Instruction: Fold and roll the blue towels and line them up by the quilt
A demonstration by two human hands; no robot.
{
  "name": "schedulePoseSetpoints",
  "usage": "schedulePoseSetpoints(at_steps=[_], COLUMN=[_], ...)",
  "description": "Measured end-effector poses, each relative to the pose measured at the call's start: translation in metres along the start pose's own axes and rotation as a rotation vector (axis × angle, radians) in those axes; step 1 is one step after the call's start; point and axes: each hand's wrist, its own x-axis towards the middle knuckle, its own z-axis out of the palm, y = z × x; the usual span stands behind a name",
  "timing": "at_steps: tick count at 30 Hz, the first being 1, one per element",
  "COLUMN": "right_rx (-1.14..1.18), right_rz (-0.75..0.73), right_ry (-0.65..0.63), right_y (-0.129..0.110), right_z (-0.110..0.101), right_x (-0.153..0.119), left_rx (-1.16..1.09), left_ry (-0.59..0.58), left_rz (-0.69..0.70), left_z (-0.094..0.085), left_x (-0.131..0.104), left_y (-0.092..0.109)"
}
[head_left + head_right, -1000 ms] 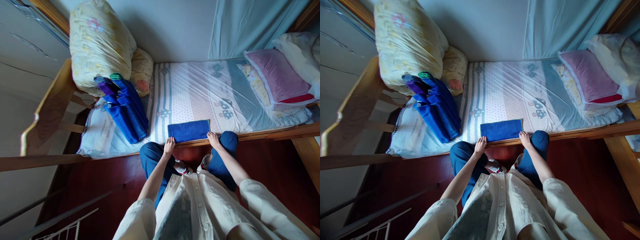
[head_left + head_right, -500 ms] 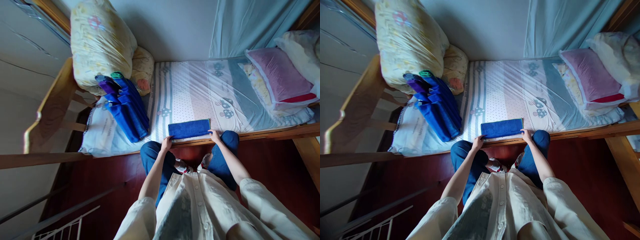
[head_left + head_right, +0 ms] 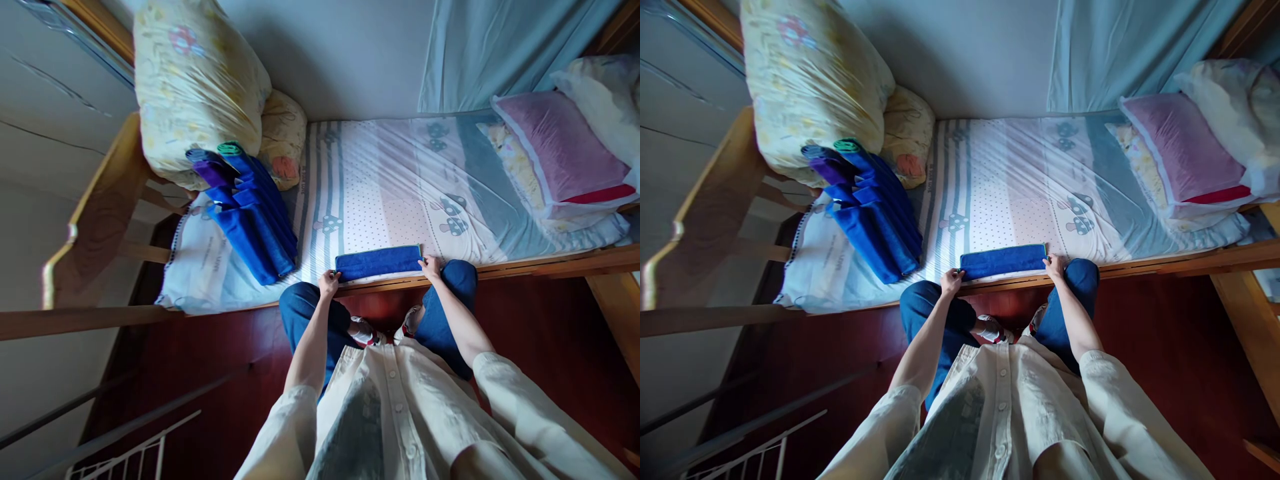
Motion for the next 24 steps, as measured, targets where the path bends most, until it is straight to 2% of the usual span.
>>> schedulePoseSetpoints(at_steps=[7,18,21,24], right_rx=[-0.012,-0.010,-0.024,-0.094], right_rz=[0.010,-0.007,-0.064,-0.225], right_ry=[-0.003,-0.001,0.040,0.132], right_y=[0.004,0.005,0.001,-0.003], right_z=[0.002,0.003,0.000,-0.003], right_x=[0.002,0.002,-0.004,-0.015], left_rx=[0.036,0.054,0.123,0.286], left_ry=[0.038,0.053,0.090,0.129], left_rz=[-0.080,-0.026,0.103,0.345], left_z=[0.002,0.004,0.004,0.006], left_x=[-0.001,-0.005,-0.013,-0.022], left_y=[0.003,0.005,0.004,0.002])
